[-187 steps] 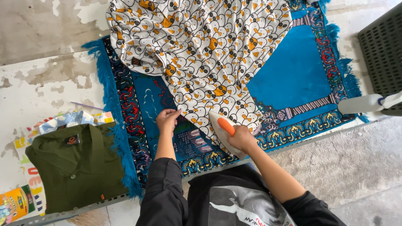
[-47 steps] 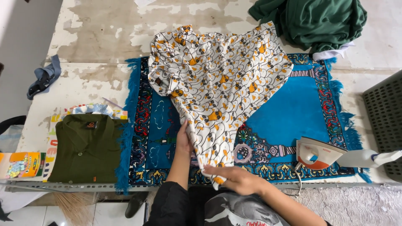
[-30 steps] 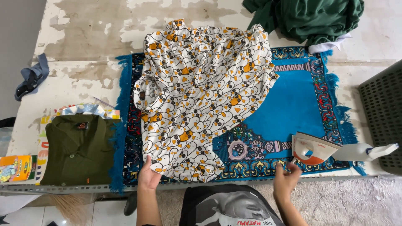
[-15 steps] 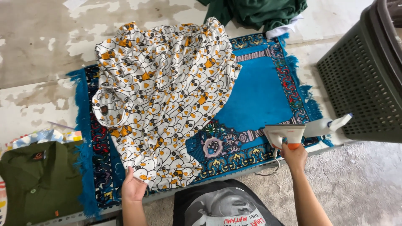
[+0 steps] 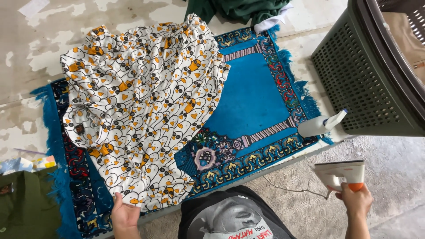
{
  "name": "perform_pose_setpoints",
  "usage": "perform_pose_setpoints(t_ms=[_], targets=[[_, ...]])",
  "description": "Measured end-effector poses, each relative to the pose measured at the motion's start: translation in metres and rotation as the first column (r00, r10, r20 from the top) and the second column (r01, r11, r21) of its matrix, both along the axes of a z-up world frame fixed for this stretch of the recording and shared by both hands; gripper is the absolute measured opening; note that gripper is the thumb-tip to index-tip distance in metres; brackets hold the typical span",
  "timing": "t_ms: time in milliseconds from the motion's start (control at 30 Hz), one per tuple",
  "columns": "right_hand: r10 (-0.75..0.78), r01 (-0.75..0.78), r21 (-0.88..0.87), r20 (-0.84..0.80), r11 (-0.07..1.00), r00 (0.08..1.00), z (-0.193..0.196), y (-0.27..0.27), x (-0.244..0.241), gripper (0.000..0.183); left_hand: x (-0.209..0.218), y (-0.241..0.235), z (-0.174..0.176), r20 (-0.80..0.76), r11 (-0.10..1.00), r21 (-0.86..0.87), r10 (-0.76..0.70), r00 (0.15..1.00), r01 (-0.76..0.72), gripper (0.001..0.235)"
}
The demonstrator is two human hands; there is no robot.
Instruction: The person irons a patterned shirt laid on a blue rug on a table. They spray water on the fabric, smooth it with their hands, and use an iron to press different sections. The shirt is repeatedly repositioned and smoothed during the process.
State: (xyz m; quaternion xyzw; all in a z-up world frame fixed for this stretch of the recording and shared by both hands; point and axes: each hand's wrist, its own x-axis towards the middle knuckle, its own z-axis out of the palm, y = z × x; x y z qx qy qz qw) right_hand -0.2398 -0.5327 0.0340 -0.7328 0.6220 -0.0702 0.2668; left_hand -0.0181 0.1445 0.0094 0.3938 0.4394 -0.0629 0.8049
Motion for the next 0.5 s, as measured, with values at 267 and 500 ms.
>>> perform_pose_setpoints(t_ms=[267, 500], targets=[[0.033, 0.014, -0.104, 0.441, 0.994, 0.897, -0.007, -0.074, 0.088, 0.032, -0.013, 0.021, -0.029, 0.071, 0.965, 0.248, 0.066, 0.995, -0.082, 0.044], [0.067, -0.057, -0.036, 0.479, 0.998, 0.875, -0.025, -0.106, 0.140, 0.050, -0.017, 0.005, -0.022, 0.008, 0.945, 0.313, 0.097, 0.995, -0.095, 0.043]])
